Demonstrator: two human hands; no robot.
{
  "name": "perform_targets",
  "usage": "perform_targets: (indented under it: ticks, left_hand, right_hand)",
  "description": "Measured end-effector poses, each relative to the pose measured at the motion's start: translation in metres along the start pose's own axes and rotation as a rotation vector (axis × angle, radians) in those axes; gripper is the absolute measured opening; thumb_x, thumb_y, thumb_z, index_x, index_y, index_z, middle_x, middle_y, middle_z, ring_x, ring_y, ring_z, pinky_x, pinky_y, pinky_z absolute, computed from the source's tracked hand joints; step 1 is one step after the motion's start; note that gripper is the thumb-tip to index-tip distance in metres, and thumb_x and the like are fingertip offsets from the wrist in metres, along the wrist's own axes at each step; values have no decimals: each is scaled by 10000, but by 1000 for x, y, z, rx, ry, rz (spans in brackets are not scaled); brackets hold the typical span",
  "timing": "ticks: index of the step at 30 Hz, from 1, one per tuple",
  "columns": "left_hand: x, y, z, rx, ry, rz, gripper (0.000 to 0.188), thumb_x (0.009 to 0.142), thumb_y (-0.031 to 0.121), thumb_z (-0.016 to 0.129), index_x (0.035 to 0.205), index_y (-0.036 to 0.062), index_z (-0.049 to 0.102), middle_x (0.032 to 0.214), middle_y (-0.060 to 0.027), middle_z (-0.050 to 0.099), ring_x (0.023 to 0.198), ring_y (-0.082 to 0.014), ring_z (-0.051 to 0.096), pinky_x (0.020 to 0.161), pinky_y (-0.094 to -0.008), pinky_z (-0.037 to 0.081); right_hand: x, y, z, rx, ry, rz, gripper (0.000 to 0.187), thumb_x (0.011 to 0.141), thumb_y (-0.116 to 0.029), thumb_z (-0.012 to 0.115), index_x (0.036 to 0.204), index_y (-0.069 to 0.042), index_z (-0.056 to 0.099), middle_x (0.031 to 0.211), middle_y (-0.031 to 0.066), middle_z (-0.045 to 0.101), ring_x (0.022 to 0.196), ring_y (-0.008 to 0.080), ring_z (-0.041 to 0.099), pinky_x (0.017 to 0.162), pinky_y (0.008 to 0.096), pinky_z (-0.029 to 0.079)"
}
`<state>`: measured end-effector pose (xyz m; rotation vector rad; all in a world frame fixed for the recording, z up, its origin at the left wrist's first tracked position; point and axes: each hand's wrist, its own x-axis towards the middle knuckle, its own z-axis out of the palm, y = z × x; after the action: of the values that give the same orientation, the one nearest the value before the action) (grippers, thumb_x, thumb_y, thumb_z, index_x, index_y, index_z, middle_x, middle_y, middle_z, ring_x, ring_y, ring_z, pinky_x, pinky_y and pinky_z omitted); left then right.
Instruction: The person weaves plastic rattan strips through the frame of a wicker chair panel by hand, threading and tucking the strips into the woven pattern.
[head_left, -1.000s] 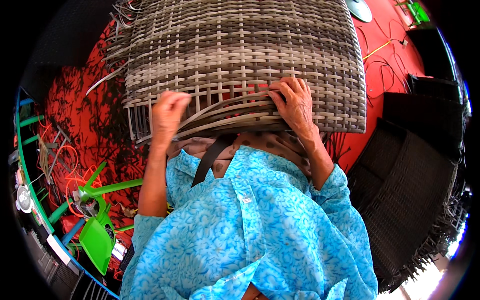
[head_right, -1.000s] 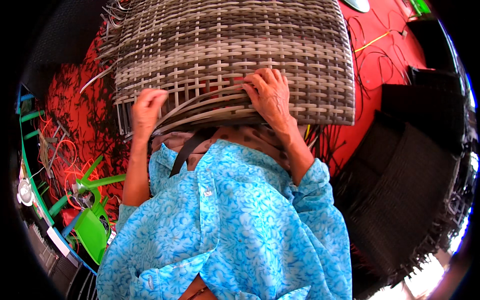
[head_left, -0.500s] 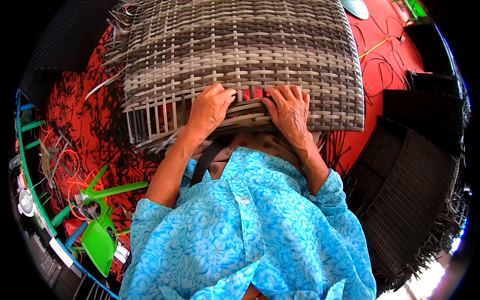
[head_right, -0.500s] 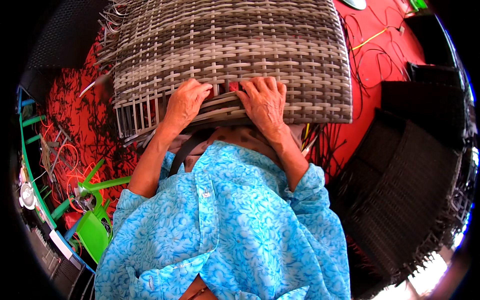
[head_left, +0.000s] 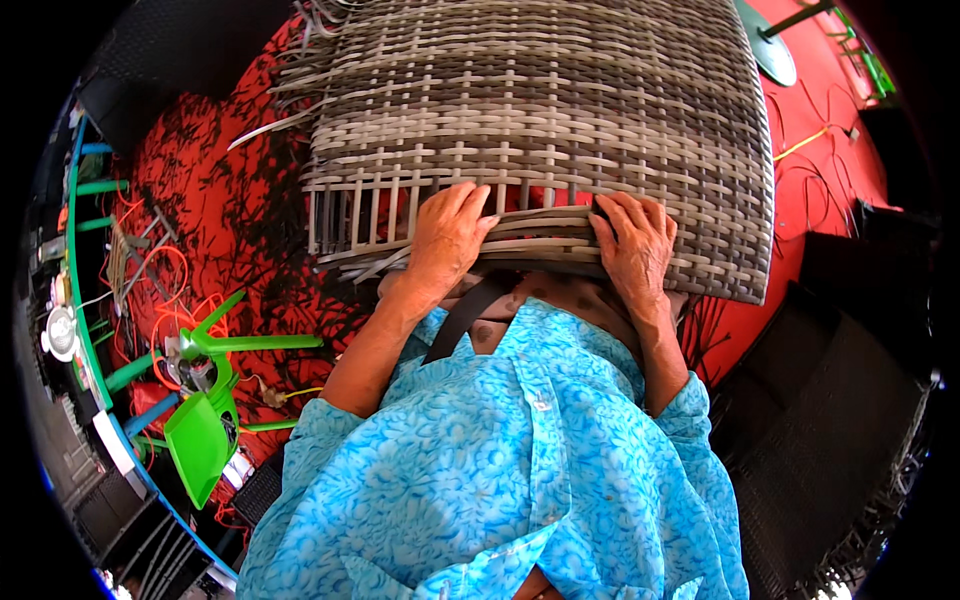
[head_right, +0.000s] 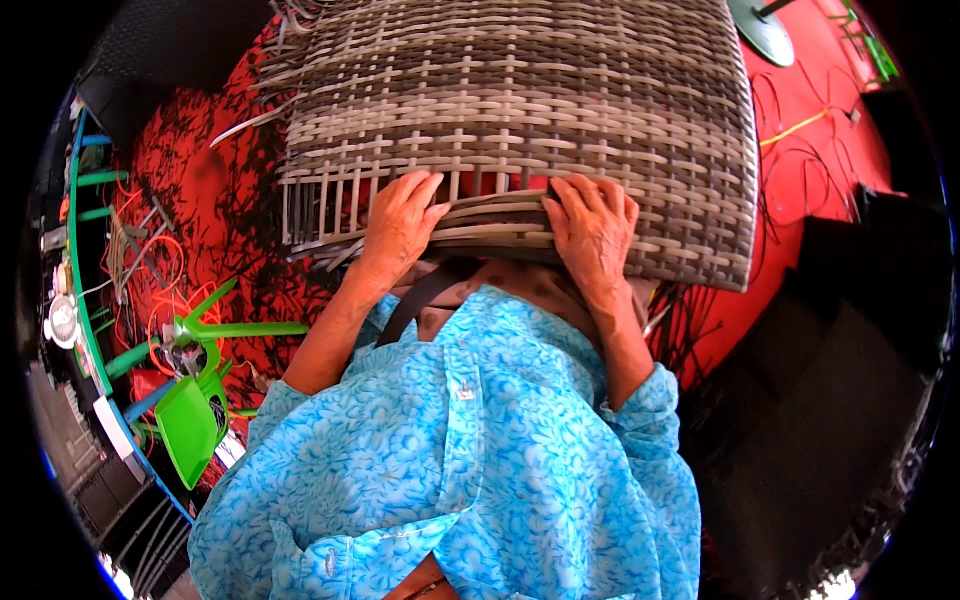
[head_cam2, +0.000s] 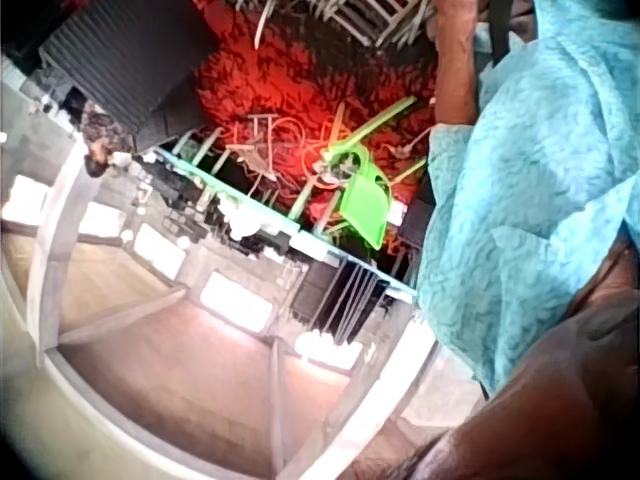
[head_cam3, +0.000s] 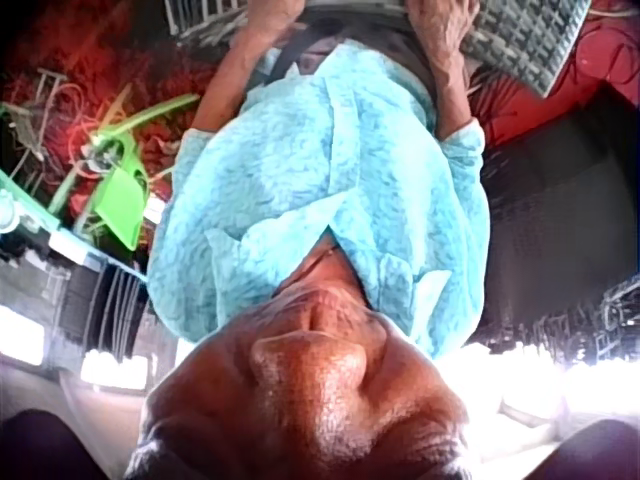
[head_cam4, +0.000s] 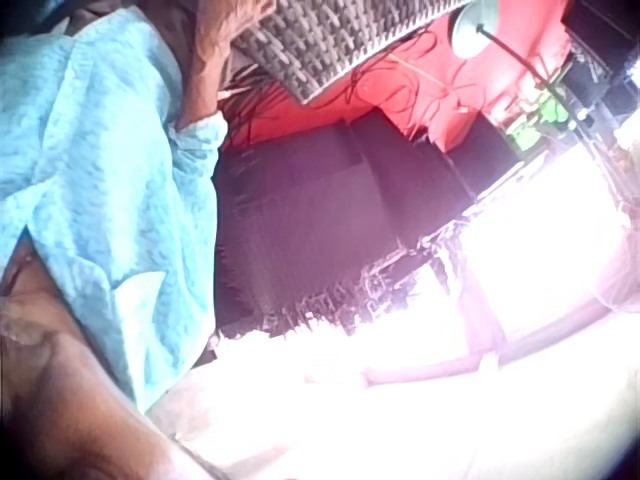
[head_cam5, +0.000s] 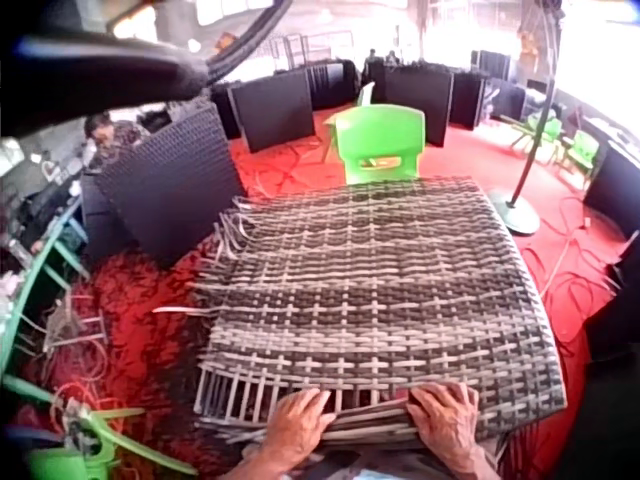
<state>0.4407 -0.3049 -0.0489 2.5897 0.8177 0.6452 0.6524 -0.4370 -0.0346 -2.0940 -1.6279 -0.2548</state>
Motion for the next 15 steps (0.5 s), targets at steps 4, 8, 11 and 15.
perform_targets:
  ticks: [4,8,11,15]
  left_hand:
    - [0,-6,-1,-47,-8,2,378,793,229,672,1084,14,562,1044,-103,557,1005,-282,532,867,-406,414]
    - [-18,-17,-22,124,98,-57,243,806,198,651,986,36,626,989,-92,597,961,-283,560,818,-381,434]
    - [-32,-44,-20,137,82,-159,316,812,203,652,1047,1,595,1041,-135,589,982,-322,548,870,-407,427]
    - [-33,-49,-24,21,-8,-179,451,831,252,642,1162,-31,527,1142,-180,542,1082,-349,499,922,-413,406]
  right_hand:
    - [0,0,3,10,8,-23,236,780,-233,677,990,-126,666,1014,-8,629,954,210,545,838,371,386]
    - [1,0,1,20,3,-24,228,785,-214,674,995,-125,667,1016,-5,630,953,215,548,828,368,394]
    - [1,-1,0,-5,-13,-6,221,795,-217,669,996,-125,667,1021,2,630,959,221,545,832,369,392]
    - [1,-2,1,1,-26,-10,218,801,-219,664,1000,-130,665,1019,-5,629,956,221,540,839,366,385]
